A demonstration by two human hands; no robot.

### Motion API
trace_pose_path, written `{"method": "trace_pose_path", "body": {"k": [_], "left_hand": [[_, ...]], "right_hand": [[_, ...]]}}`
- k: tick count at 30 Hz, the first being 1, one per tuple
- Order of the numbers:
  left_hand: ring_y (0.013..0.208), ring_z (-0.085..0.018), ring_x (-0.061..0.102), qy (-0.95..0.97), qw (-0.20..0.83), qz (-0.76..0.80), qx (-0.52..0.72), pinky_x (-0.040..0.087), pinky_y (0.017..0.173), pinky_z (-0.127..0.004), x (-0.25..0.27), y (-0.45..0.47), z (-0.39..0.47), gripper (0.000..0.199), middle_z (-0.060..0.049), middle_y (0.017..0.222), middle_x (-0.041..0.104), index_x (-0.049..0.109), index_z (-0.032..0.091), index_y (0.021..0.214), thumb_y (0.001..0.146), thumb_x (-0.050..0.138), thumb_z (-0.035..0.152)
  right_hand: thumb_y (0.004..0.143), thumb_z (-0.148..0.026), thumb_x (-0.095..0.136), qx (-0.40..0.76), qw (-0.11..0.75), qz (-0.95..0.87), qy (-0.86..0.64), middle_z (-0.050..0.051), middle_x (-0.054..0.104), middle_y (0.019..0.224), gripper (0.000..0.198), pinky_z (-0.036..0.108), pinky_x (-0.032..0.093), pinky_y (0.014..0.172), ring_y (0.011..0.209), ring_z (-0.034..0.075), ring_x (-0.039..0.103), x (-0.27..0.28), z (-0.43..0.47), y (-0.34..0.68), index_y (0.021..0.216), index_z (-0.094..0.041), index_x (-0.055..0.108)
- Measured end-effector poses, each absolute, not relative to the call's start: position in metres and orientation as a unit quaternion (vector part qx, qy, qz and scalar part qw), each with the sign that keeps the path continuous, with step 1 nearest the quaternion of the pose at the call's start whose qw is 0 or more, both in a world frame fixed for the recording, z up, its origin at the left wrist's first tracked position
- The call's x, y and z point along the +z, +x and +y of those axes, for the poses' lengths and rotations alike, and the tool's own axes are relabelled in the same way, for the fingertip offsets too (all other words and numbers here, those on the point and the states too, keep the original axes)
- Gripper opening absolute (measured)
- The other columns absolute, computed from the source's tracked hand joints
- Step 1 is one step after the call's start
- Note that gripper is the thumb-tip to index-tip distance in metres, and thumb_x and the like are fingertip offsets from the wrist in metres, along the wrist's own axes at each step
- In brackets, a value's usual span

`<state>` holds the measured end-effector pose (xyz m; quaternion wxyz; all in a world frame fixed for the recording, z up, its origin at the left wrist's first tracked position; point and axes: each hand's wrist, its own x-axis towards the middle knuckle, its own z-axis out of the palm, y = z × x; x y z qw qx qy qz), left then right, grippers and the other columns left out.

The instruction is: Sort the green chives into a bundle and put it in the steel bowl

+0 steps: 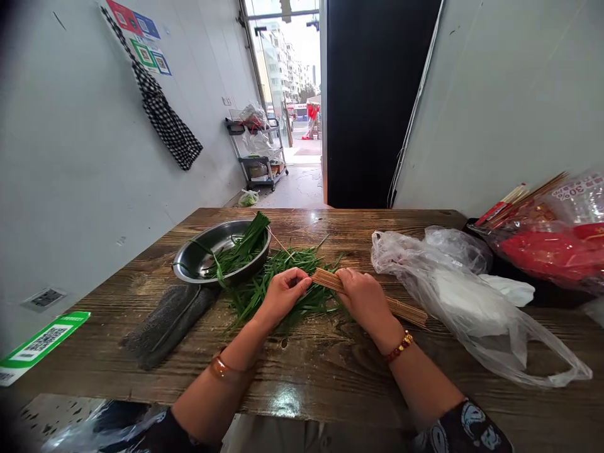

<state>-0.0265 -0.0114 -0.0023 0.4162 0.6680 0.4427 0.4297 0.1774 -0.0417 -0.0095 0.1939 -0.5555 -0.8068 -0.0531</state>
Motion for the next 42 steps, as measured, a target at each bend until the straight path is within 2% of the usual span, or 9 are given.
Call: {"method": "trace_pose_path", "body": {"k": [8, 16, 21, 24, 30, 32, 34, 39, 42], "left_hand": [[0.052, -0.008, 0.039, 0.643, 0.436, 0.454, 0.436, 0.027, 0.052, -0.021, -0.003, -0.024, -0.013, 0.024, 0.004, 0.055, 0.048, 0.055, 0.015, 0.064, 0.076, 0.061, 0.035], [0.050, -0.007, 0.042, 0.548, 0.485, 0.452, 0.510, 0.032, 0.052, -0.020, -0.005, -0.026, -0.006, 0.015, 0.005, 0.054, 0.049, 0.053, 0.016, 0.061, 0.069, 0.059, 0.026], [0.050, -0.006, 0.042, 0.501, 0.443, 0.462, 0.582, 0.033, 0.051, -0.019, 0.003, -0.039, 0.000, 0.012, 0.005, 0.053, 0.048, 0.053, 0.016, 0.059, 0.068, 0.059, 0.023], [0.051, -0.006, 0.043, 0.473, 0.415, 0.460, 0.627, 0.034, 0.051, -0.019, 0.009, -0.049, 0.003, 0.011, 0.005, 0.055, 0.050, 0.053, 0.016, 0.060, 0.067, 0.058, 0.023], [0.049, -0.005, 0.044, 0.411, 0.370, 0.455, 0.698, 0.035, 0.051, -0.018, 0.017, -0.061, 0.007, 0.010, 0.005, 0.056, 0.050, 0.052, 0.016, 0.062, 0.065, 0.059, 0.023], [0.048, -0.005, 0.044, 0.397, 0.379, 0.446, 0.707, 0.035, 0.051, -0.018, 0.018, -0.063, 0.007, 0.011, 0.005, 0.056, 0.051, 0.052, 0.016, 0.062, 0.065, 0.059, 0.023], [0.049, -0.005, 0.044, 0.395, 0.390, 0.440, 0.706, 0.036, 0.051, -0.018, 0.018, -0.063, 0.007, 0.011, 0.005, 0.057, 0.051, 0.052, 0.016, 0.062, 0.065, 0.060, 0.023], [0.052, -0.006, 0.044, 0.472, 0.425, 0.434, 0.639, 0.035, 0.053, -0.019, 0.016, -0.056, 0.000, 0.011, 0.004, 0.057, 0.051, 0.053, 0.016, 0.062, 0.069, 0.058, 0.023], [0.052, -0.007, 0.041, 0.549, 0.420, 0.449, 0.566, 0.031, 0.051, -0.021, 0.009, -0.045, -0.006, 0.013, 0.004, 0.056, 0.047, 0.052, 0.016, 0.062, 0.071, 0.057, 0.025]], "right_hand": [[0.089, -0.024, 0.058, -0.038, 0.196, -0.807, -0.557, 0.005, 0.068, 0.100, 0.016, 0.030, 0.037, 0.072, 0.087, 0.021, 0.062, -0.012, -0.040, 0.178, 0.104, -0.019, 0.056], [0.090, -0.027, 0.056, -0.020, 0.205, -0.805, -0.557, 0.006, 0.071, 0.102, 0.018, 0.029, 0.039, 0.070, 0.088, 0.020, 0.065, -0.013, -0.038, 0.183, 0.107, -0.020, 0.059], [0.088, -0.026, 0.057, -0.038, 0.184, -0.793, -0.579, 0.008, 0.071, 0.104, 0.021, 0.030, 0.041, 0.068, 0.086, 0.022, 0.066, -0.009, -0.034, 0.200, 0.108, -0.019, 0.060], [0.088, -0.032, 0.058, -0.055, 0.173, -0.770, -0.612, 0.010, 0.072, 0.106, 0.029, 0.032, 0.042, 0.068, 0.088, 0.025, 0.066, -0.009, -0.031, 0.220, 0.113, -0.019, 0.061], [0.087, -0.033, 0.057, -0.064, 0.173, -0.713, -0.676, 0.014, 0.070, 0.111, 0.042, 0.036, 0.045, 0.073, 0.091, 0.028, 0.066, -0.024, -0.022, 0.250, 0.126, -0.017, 0.058], [0.086, -0.033, 0.058, -0.038, 0.204, -0.702, -0.682, 0.014, 0.071, 0.108, 0.042, 0.038, 0.047, 0.076, 0.092, 0.028, 0.066, -0.027, -0.019, 0.254, 0.125, -0.016, 0.060], [0.087, -0.033, 0.055, -0.002, 0.276, -0.680, -0.679, 0.012, 0.071, 0.104, 0.038, 0.039, 0.049, 0.078, 0.090, 0.027, 0.066, -0.026, -0.016, 0.255, 0.121, -0.016, 0.062], [0.090, -0.041, 0.050, 0.152, 0.588, -0.515, -0.605, 0.013, 0.070, 0.106, 0.037, 0.034, 0.052, 0.072, 0.086, 0.022, 0.068, -0.011, -0.019, 0.250, 0.115, -0.018, 0.063], [0.092, -0.045, 0.046, 0.248, 0.625, -0.520, -0.527, 0.012, 0.070, 0.104, 0.035, 0.032, 0.053, 0.071, 0.088, 0.020, 0.068, 0.001, -0.030, 0.238, 0.112, -0.022, 0.064]]}}
